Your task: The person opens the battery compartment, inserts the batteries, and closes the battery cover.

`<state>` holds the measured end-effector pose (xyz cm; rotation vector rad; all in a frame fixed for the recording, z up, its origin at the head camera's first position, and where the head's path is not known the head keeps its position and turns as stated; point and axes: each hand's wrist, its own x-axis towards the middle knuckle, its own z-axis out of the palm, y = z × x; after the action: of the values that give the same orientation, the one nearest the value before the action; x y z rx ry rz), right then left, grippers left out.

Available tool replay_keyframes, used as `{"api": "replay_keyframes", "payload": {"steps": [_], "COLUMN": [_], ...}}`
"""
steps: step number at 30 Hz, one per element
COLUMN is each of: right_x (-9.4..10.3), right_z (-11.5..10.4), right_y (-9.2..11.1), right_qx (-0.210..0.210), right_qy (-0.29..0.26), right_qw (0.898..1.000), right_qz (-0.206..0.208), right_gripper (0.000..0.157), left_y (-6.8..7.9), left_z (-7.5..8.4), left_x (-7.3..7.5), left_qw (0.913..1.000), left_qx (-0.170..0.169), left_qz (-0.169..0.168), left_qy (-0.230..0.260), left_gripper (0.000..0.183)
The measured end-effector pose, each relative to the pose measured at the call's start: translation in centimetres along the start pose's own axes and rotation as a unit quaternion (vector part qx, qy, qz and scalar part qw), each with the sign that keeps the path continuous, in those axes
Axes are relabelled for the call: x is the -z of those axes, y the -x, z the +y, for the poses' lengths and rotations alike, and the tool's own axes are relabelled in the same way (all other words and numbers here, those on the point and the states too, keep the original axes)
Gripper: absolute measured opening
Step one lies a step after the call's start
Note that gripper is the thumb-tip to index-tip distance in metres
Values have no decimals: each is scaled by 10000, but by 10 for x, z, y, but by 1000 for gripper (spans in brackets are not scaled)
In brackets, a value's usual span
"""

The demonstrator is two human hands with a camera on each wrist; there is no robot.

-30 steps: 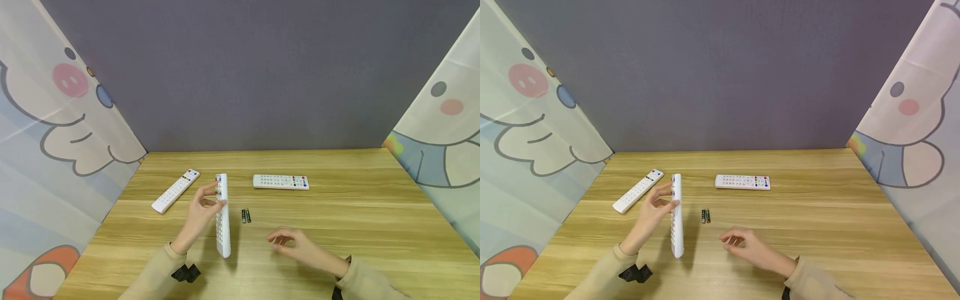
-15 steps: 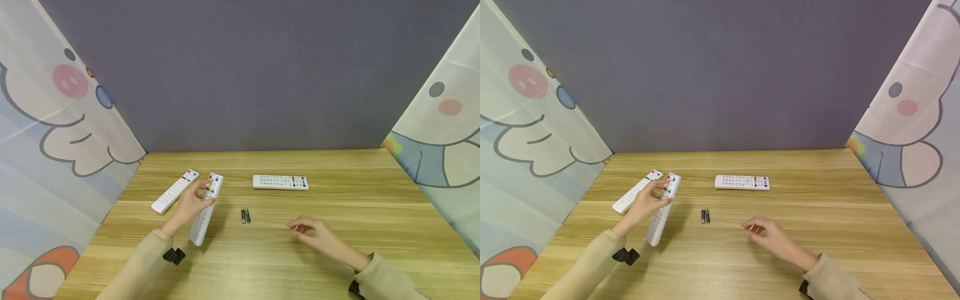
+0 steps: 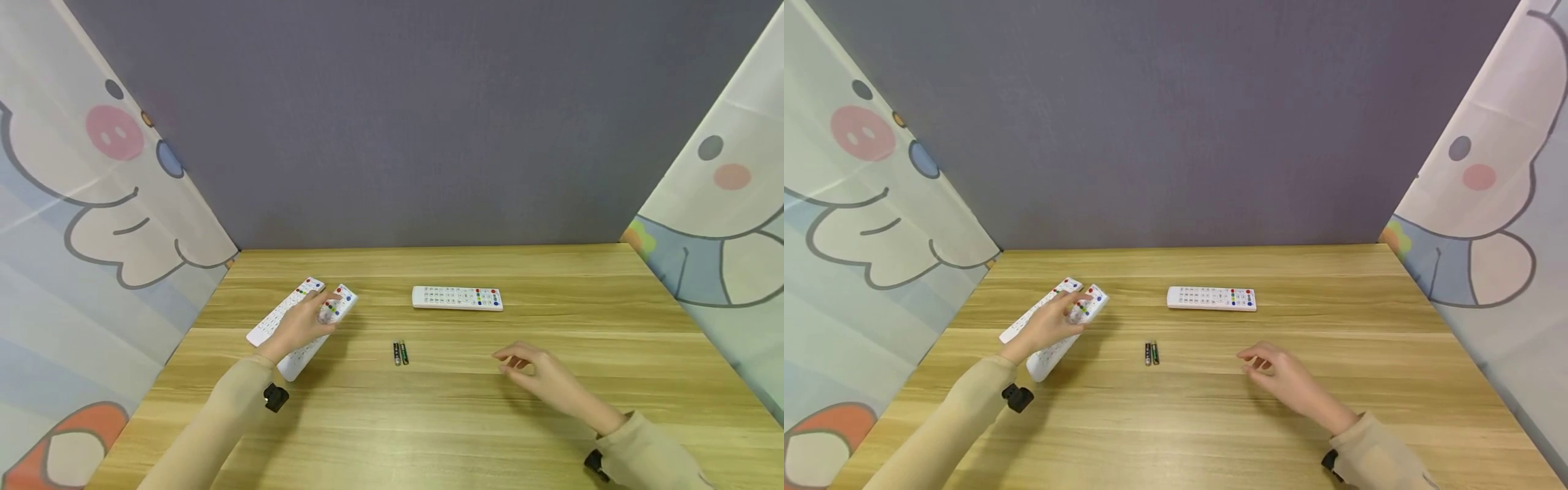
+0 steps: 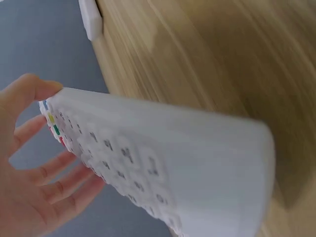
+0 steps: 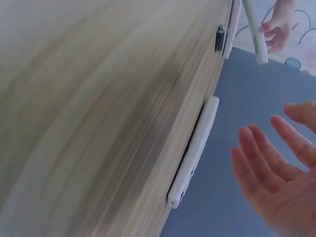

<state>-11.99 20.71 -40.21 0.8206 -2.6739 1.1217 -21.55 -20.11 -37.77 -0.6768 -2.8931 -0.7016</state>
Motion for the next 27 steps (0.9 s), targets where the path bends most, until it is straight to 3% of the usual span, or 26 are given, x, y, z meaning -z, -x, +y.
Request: {"api": "replay_keyframes", "payload": {"steps": [8, 18, 27], "right_x": [7, 7, 10], "right_z": [7, 12, 12], "right_y": [2, 3, 1], "right_qx": [-456, -223, -280], "right_qy": [62, 92, -15], "right_qw": [9989, 9997, 9992], "right_qz": [-78, -10, -269], "right_gripper": [20, 18, 19], "left_y": [-3, -4, -4], "left_z": [-13, -27, -34], "left_x": [-4, -10, -12], "left_qw": [9989, 9960, 9923], "left_qx": [-13, 142, 258], "left_qz": [-208, -486, -753], "left_qy": [-411, -734, -954], "left_gripper": [52, 53, 54]}}
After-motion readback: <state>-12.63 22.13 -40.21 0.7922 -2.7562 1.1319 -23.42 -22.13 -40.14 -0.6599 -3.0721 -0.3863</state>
